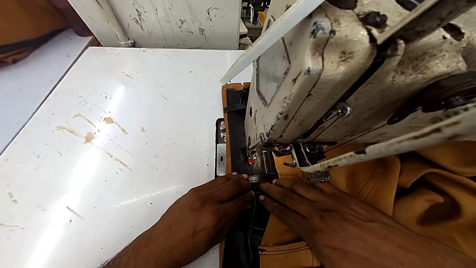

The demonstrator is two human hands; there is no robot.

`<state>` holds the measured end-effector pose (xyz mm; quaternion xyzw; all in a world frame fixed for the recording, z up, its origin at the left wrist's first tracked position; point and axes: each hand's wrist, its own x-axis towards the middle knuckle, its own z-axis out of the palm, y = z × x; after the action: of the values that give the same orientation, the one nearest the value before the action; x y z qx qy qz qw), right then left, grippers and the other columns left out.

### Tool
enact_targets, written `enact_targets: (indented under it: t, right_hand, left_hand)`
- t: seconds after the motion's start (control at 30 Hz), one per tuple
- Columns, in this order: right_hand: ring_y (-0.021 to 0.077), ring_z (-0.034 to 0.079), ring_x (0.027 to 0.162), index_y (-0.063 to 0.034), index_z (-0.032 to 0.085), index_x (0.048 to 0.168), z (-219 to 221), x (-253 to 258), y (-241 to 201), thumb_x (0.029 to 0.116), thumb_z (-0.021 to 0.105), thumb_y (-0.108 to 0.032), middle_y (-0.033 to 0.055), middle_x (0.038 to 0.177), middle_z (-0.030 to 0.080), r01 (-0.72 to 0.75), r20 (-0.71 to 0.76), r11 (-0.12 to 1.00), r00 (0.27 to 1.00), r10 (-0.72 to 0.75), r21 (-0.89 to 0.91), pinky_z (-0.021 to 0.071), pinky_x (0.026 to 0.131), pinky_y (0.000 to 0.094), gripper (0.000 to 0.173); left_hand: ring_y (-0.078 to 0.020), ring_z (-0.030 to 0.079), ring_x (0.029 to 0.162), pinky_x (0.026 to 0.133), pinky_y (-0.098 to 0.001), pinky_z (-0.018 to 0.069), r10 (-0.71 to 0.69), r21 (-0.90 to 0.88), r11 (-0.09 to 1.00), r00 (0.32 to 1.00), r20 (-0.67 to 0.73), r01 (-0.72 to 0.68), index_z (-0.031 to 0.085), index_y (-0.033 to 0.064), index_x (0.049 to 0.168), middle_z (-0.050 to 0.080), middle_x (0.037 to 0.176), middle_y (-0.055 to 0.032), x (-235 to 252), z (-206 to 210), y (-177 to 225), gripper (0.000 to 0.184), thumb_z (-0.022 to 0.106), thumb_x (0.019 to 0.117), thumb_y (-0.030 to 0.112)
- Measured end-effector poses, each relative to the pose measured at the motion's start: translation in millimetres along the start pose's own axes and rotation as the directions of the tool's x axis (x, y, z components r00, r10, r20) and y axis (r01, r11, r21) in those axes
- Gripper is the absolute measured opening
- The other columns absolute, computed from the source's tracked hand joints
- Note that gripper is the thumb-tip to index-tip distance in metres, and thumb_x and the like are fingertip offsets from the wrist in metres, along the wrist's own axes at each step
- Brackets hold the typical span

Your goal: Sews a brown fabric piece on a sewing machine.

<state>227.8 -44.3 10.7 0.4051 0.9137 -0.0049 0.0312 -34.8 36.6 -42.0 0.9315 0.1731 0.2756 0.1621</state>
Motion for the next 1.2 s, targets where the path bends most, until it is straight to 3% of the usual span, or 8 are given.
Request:
enact_targets:
  t: [0.17,0.23,0.3,0.43,0.57,0.7,0.83,1.2]
  right_hand:
    - [0.0226,0.054,0.138,-0.0122,0.055,0.147,-2.4,0.5,0.0,0.0941,0.014,-0.082,0.0044,0.152,0.056,-0.011,0.006,0.999,1.000,0.011,0.033,0.0466,0.105,0.0454,0.097]
    - [0.0194,0.066,0.120,-0.0123,0.068,0.129,-5.5,1.8,1.1,0.0998,0.024,-0.074,0.0039,0.130,0.070,-0.081,-0.150,0.985,0.983,0.105,0.154,0.0554,0.095,0.0389,0.081]
    - [0.0148,0.067,0.096,-0.0133,0.072,0.122,-5.2,8.7,4.4,0.1043,0.037,-0.061,0.0007,0.103,0.071,-0.201,-0.279,0.955,0.925,0.258,0.217,0.0564,0.076,0.0309,0.061]
    - [0.0062,0.064,0.107,-0.0245,0.060,0.139,-2.8,22.7,11.6,0.0979,0.050,-0.058,-0.0116,0.111,0.071,-0.288,-0.120,0.920,0.937,0.328,0.267,0.0514,0.096,0.0326,0.054]
    - [0.0040,0.062,0.081,-0.0251,0.072,0.121,-3.4,21.6,11.4,0.0987,0.040,-0.070,-0.0118,0.084,0.066,-0.220,-0.104,0.922,0.959,0.264,0.319,0.0500,0.092,0.0378,0.059]
    - [0.0166,0.064,0.110,-0.0281,0.065,0.137,3.6,21.1,7.6,0.1049,0.030,-0.061,-0.0003,0.118,0.070,-0.202,-0.169,0.974,0.961,0.217,0.102,0.0515,0.091,0.0357,0.057]
    - [0.0208,0.063,0.111,-0.0305,0.053,0.151,8.9,25.4,5.2,0.1059,0.023,-0.059,0.0059,0.132,0.064,-0.205,-0.094,0.979,0.974,0.204,0.001,0.0489,0.086,0.0365,0.061]
    - [0.0219,0.064,0.112,-0.0199,0.062,0.139,10.7,29.4,3.5,0.1052,0.023,-0.058,0.0060,0.124,0.067,-0.206,-0.080,0.977,0.976,0.201,-0.054,0.0488,0.090,0.0388,0.065]
  left_hand:
    - [-0.0154,0.064,0.126,0.110,-0.0292,0.0502,0.001,0.019,1.000,1.000,-0.005,-0.001,0.077,0.0103,0.115,0.074,0.120,-0.0023,-0.3,1.9,1.7,0.027,0.054,0.1065,0.022]
    - [-0.0163,0.063,0.126,0.110,-0.0296,0.0497,0.010,0.042,0.999,1.000,0.003,-0.010,0.076,0.0101,0.116,0.073,0.121,-0.0031,0.4,2.3,3.5,0.027,0.053,0.1067,0.022]
    - [-0.0179,0.063,0.126,0.110,-0.0302,0.0492,0.022,0.057,0.998,1.000,0.013,-0.023,0.075,0.0094,0.119,0.072,0.124,-0.0045,-0.1,2.9,4.8,0.028,0.052,0.1064,0.020]
    - [-0.0196,0.062,0.129,0.112,-0.0320,0.0485,0.045,0.089,0.995,0.999,0.019,-0.046,0.074,0.0085,0.118,0.071,0.127,-0.0058,-2.0,4.0,5.6,0.027,0.051,0.1071,0.019]
    - [-0.0198,0.062,0.129,0.114,-0.0341,0.0474,0.039,0.111,0.993,0.999,0.014,-0.040,0.073,0.0094,0.120,0.071,0.128,-0.0054,-3.6,5.1,6.4,0.028,0.051,0.1070,0.018]
    - [-0.0185,0.062,0.129,0.113,-0.0338,0.0483,0.038,0.114,0.993,0.999,0.018,-0.040,0.073,0.0095,0.121,0.070,0.130,-0.0052,-3.3,5.1,6.7,0.027,0.051,0.1072,0.019]
    - [-0.0184,0.062,0.129,0.113,-0.0333,0.0478,0.047,0.118,0.992,0.999,0.023,-0.050,0.073,0.0092,0.121,0.070,0.130,-0.0056,-4.0,4.7,7.0,0.027,0.051,0.1069,0.018]
    - [-0.0183,0.049,0.142,0.118,-0.0319,0.0405,-0.182,0.201,0.964,0.983,0.024,0.174,0.064,0.0101,0.139,0.059,0.146,-0.0072,2.2,11.1,11.3,0.049,0.042,0.1083,0.041]
